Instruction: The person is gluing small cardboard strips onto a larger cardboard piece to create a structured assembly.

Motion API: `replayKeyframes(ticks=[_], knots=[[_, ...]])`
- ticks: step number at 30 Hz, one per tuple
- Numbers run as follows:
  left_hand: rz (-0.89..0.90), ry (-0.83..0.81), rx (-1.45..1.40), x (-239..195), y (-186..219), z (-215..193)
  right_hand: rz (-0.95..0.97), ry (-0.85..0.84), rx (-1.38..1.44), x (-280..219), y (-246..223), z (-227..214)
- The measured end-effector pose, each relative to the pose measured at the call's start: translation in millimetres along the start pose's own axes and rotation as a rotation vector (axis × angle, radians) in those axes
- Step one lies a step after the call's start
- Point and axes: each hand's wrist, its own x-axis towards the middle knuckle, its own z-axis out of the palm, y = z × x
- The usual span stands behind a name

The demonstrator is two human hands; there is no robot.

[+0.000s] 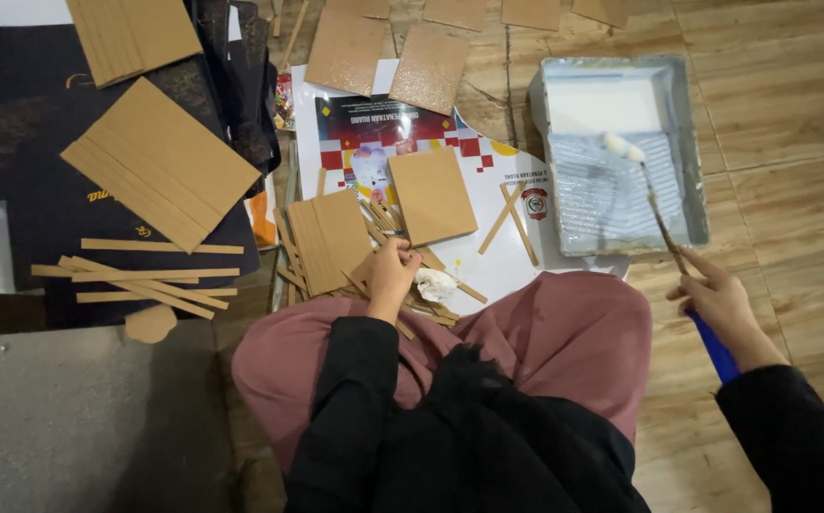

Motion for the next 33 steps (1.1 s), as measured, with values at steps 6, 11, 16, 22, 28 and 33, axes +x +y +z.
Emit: replayKeyframes(ticks=[6, 11, 16, 22, 28, 33], knots=[[0.012, -0.044, 0.045, 1, -3, 3, -0.067, -0.028, -0.48, 31, -6, 28], [0.159, 0.211, -0.036, 13, -23, 12, -0.135, -0.055, -0.801, 32, -13, 31], [0.124, 0.302, -0.187, 8, -11, -18, -0.199, -0.059, -0.919, 38, 20, 34], [-0.079, 0.293, -0.115, 4, -9, -112, -0.269, 0.209, -0.755, 52, 20, 68], [-0.2, 0.331, -0.277, 105, -196, -76, -0.533, -0.188, -0.107, 16, -29, 239], [-0.325, 0.255, -0.023, 48, -130, -100, -0.461, -0.519, 0.115, -8, -45, 365]])
